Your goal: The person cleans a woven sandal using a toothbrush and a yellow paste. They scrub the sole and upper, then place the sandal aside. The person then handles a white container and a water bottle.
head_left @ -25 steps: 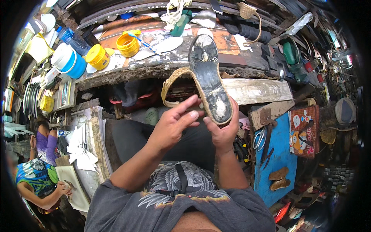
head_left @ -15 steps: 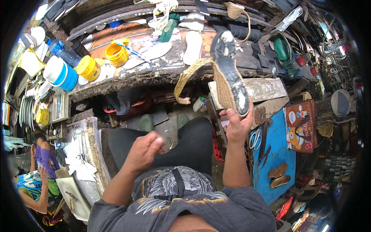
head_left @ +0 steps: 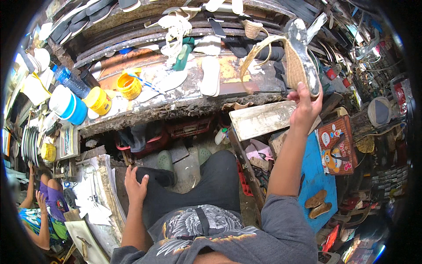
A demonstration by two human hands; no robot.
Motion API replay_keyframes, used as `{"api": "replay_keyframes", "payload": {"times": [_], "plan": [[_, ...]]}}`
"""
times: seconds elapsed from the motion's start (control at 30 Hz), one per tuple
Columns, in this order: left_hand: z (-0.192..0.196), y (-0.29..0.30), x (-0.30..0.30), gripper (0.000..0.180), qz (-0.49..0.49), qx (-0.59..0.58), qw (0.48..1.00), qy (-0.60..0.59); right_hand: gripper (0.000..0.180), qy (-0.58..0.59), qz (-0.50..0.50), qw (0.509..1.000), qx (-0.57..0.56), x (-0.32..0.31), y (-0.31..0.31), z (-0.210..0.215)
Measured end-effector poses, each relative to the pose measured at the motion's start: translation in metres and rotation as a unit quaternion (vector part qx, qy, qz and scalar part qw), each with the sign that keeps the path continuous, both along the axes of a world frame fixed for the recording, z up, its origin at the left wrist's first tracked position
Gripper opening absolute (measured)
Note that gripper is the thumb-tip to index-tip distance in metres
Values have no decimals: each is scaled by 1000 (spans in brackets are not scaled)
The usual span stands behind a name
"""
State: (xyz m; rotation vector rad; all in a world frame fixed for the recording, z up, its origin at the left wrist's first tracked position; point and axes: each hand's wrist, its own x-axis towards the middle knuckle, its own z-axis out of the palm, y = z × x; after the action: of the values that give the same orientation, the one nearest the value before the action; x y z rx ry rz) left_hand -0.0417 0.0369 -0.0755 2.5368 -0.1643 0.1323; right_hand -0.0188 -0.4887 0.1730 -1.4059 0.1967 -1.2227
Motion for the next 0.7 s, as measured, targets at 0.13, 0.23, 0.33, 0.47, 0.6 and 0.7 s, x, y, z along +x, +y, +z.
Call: {"api": "replay_keyframes", "payload": {"times": [0.13, 0.23, 0.33, 0.47, 0.6, 0.7], "plan": [[-18, -5, -8, 58, -8, 64, 997, -30, 46, -8, -15, 1000, -5, 15, -31, 18], [-21, -6, -8, 57, -11, 89, 996, -30, 37, 8, 6, 1000, 25, 27, -61, 30], [-19, -6, -7, 56, -14, 86, 996, -29, 29, 23, 41, 995, 88, 46, -95, 46], [-17, -6, -5, 57, -18, 86, 996, -25, 35, 23, 58, 987, 149, 90, -137, 74], [-15, -10, -5, 56, -19, 81, 996, -29, 33, 27, 50, 991, 123, 133, -168, 102], [-13, -15, -2, 56, -18, 85, 996, -20, 29, 43, 26, 992, 116, 162, -185, 123]]}}
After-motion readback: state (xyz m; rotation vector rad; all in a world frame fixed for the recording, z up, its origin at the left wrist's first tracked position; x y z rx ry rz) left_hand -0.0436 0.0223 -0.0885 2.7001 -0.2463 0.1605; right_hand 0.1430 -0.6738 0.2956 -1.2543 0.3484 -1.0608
